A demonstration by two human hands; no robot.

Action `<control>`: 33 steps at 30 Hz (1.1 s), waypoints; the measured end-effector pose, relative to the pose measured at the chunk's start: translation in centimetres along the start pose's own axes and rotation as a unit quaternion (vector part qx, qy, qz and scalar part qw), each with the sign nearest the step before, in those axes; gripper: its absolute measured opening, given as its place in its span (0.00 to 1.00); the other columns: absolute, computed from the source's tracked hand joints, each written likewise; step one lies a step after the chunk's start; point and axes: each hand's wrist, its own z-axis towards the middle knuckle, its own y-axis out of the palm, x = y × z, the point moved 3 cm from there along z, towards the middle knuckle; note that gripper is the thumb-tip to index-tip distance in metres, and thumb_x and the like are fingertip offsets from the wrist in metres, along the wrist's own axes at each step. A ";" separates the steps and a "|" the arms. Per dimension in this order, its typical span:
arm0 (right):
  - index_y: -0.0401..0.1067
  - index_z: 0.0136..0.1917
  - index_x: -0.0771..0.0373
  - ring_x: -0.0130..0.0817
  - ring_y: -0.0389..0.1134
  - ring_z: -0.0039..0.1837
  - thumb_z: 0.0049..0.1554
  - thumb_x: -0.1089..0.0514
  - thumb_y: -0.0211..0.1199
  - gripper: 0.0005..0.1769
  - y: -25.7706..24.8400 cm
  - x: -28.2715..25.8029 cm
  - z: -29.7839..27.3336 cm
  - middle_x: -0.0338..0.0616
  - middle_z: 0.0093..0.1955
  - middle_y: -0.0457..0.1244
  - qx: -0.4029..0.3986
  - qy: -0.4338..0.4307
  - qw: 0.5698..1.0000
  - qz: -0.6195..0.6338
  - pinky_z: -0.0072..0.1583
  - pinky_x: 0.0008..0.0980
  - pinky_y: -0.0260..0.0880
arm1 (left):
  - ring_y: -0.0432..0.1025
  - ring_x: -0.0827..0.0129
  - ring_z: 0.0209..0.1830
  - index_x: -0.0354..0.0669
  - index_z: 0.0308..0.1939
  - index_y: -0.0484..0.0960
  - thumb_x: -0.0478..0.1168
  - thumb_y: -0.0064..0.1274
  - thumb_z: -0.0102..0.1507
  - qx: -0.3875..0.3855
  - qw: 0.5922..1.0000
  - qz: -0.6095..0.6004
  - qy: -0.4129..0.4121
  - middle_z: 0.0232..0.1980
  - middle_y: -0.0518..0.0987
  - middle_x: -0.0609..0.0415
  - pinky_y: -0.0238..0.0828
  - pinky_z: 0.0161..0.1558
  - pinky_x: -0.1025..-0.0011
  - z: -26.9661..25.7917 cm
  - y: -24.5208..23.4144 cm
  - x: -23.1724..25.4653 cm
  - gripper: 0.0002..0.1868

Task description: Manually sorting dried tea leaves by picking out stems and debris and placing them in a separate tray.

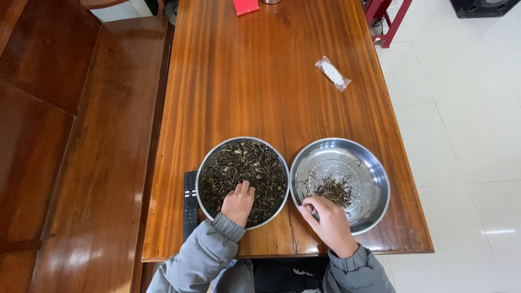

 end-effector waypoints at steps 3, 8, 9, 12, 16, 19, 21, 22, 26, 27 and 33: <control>0.74 0.46 0.58 0.24 0.70 0.39 0.61 0.52 0.61 0.09 0.1 0.2 -0.1 0.35 0.38 0.69 -0.006 0.002 1.000 -0.002 0.40 0.24 0.74 | 0.75 0.66 0.38 0.45 0.36 0.81 0.33 0.57 0.59 0.035 0.999 -0.001 0.005 0.47 0.74 0.52 0.75 0.20 0.69 0.0 0.5 0.1 0.03; 0.73 0.46 0.58 0.25 0.70 0.38 0.61 0.52 0.62 0.08 -0.2 0.0 0.0 0.35 0.38 0.68 -0.003 0.004 1.000 0.000 0.40 0.25 0.73 | 0.74 0.65 0.35 0.45 0.33 0.81 0.33 0.56 0.59 0.060 0.998 -0.003 0.005 0.43 0.74 0.54 0.74 0.21 0.68 0.1 0.2 -0.1 0.03; 0.73 0.46 0.58 0.25 0.70 0.38 0.61 0.52 0.62 0.08 -0.2 -0.2 0.1 0.35 0.38 0.68 0.002 0.000 1.000 0.000 0.40 0.24 0.73 | 0.75 0.66 0.37 0.45 0.35 0.81 0.34 0.57 0.60 0.049 0.999 -0.005 0.009 0.45 0.75 0.53 0.75 0.22 0.68 0.1 0.2 -0.1 0.02; 0.74 0.46 0.59 0.25 0.70 0.39 0.61 0.53 0.63 0.08 -0.2 -0.1 0.1 0.36 0.38 0.69 0.005 -0.003 1.000 0.002 0.40 0.24 0.74 | 0.75 0.64 0.39 0.43 0.39 0.81 0.33 0.59 0.58 0.024 0.999 -0.016 0.014 0.47 0.75 0.52 0.77 0.24 0.67 -0.1 0.0 -0.3 0.06; 0.73 0.46 0.58 0.25 0.70 0.38 0.61 0.53 0.62 0.08 -0.2 -0.1 0.1 0.35 0.38 0.68 0.003 -0.005 1.000 0.004 0.39 0.24 0.73 | 0.71 0.61 0.52 0.41 0.51 0.77 0.30 0.57 0.59 -0.089 0.995 -0.044 0.023 0.53 0.73 0.50 0.81 0.38 0.64 -0.2 0.2 -0.3 0.16; 0.73 0.46 0.58 0.24 0.69 0.37 0.61 0.53 0.62 0.07 0.0 -0.1 0.1 0.35 0.37 0.68 -0.001 -0.003 1.000 0.005 0.38 0.23 0.72 | 0.72 0.60 0.50 0.42 0.51 0.78 0.33 0.60 0.58 -0.057 0.997 -0.043 0.030 0.53 0.73 0.50 0.81 0.33 0.64 -0.1 0.2 -0.2 0.17; 0.73 0.46 0.58 0.24 0.69 0.37 0.61 0.53 0.62 0.07 -0.1 -0.2 0.1 0.35 0.37 0.68 0.001 -0.005 1.000 0.006 0.38 0.23 0.72 | 0.73 0.61 0.47 0.43 0.47 0.79 0.33 0.59 0.58 -0.018 0.999 -0.036 0.035 0.50 0.75 0.51 0.79 0.32 0.65 0.0 0.7 -0.2 0.13; 0.73 0.46 0.58 0.24 0.70 0.37 0.61 0.53 0.62 0.07 -0.2 -0.2 0.1 0.35 0.38 0.68 0.003 -0.008 1.000 0.007 0.38 0.23 0.72 | 0.75 0.62 0.43 0.45 0.43 0.80 0.34 0.59 0.58 0.021 0.999 -0.029 0.039 0.47 0.76 0.53 0.78 0.30 0.66 0.0 0.9 -0.1 0.10; 0.73 0.46 0.59 0.25 0.69 0.37 0.61 0.53 0.63 0.08 -0.4 -0.3 0.2 0.35 0.37 0.68 0.005 -0.008 1.000 0.008 0.39 0.24 0.73 | 0.76 0.63 0.41 0.45 0.42 0.80 0.32 0.61 0.57 0.017 0.998 -0.041 0.039 0.43 0.76 0.54 0.78 0.30 0.65 0.2 1.1 -0.3 0.10; 0.73 0.45 0.59 0.25 0.69 0.37 0.61 0.53 0.62 0.08 -0.4 -0.3 0.2 0.35 0.37 0.68 0.003 -0.004 1.000 0.006 0.39 0.24 0.72 | 0.76 0.64 0.41 0.46 0.41 0.79 0.32 0.60 0.57 0.020 0.998 -0.039 0.043 0.43 0.76 0.54 0.77 0.30 0.65 0.2 1.2 -0.4 0.10; 0.73 0.46 0.58 0.25 0.70 0.38 0.61 0.53 0.62 0.08 -0.2 -0.1 0.1 0.36 0.38 0.68 -0.005 -0.003 1.000 0.002 0.40 0.24 0.73 | 0.77 0.68 0.37 0.46 0.41 0.78 0.35 0.65 0.55 0.056 0.997 -0.028 0.040 0.43 0.78 0.55 0.76 0.22 0.69 0.4 0.7 -0.9 0.14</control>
